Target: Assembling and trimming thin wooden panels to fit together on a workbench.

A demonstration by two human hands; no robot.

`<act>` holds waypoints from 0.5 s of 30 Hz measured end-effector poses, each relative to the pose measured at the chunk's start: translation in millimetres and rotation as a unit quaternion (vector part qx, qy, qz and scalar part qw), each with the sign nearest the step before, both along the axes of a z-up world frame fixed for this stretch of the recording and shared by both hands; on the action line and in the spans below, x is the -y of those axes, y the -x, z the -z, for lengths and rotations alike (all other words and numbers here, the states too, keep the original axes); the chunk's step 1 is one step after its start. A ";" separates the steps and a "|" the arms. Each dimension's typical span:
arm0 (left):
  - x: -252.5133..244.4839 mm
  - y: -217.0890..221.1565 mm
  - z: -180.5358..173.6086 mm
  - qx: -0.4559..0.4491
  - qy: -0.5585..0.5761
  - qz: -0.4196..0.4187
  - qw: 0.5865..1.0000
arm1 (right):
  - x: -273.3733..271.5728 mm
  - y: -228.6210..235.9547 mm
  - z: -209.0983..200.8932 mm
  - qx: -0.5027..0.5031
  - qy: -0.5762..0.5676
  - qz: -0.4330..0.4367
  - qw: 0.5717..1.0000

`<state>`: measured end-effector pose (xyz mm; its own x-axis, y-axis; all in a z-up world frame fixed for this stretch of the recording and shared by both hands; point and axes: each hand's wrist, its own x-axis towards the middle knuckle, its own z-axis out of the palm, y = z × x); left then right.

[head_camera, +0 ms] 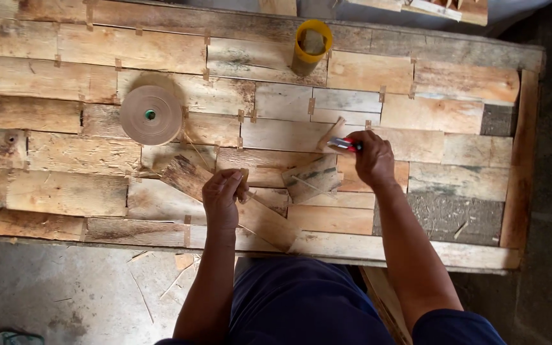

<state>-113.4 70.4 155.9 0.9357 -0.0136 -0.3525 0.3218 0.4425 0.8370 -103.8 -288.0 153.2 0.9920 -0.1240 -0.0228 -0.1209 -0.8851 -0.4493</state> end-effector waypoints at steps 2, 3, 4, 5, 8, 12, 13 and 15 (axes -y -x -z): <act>1.6 5.5 -1.8 0.000 -0.005 -0.013 1.000 | 30.9 -8.3 32.0 0.037 -0.041 -0.054 0.997; 2.6 9.9 -2.5 -0.004 -0.008 -0.022 1.000 | 46.3 -9.6 48.7 0.070 -0.079 -0.103 0.989; 3.3 14.3 -6.8 -0.004 -0.011 -0.024 1.000 | 48.0 -19.6 52.0 0.071 -0.082 -0.105 0.989; 3.9 18.7 -11.0 -0.005 -0.012 -0.032 0.999 | 49.3 -29.6 55.5 0.009 -0.087 -0.099 0.991; 6.5 32.9 -18.7 -0.008 -0.013 -0.052 0.999 | 60.7 -53.3 81.0 -0.033 -0.096 -0.128 0.987; 1.9 52.6 -18.3 -0.013 -0.016 -0.097 0.995 | 59.1 -79.4 87.7 -0.099 -0.042 -0.156 0.982; 0.4 56.7 -18.5 -0.011 -0.017 -0.099 0.995 | 58.1 -82.8 88.2 -0.098 -0.044 -0.159 0.981; -3.0 66.9 -19.4 -0.021 -0.024 -0.122 0.992 | 56.0 -86.5 89.3 -0.106 -0.012 -0.172 0.979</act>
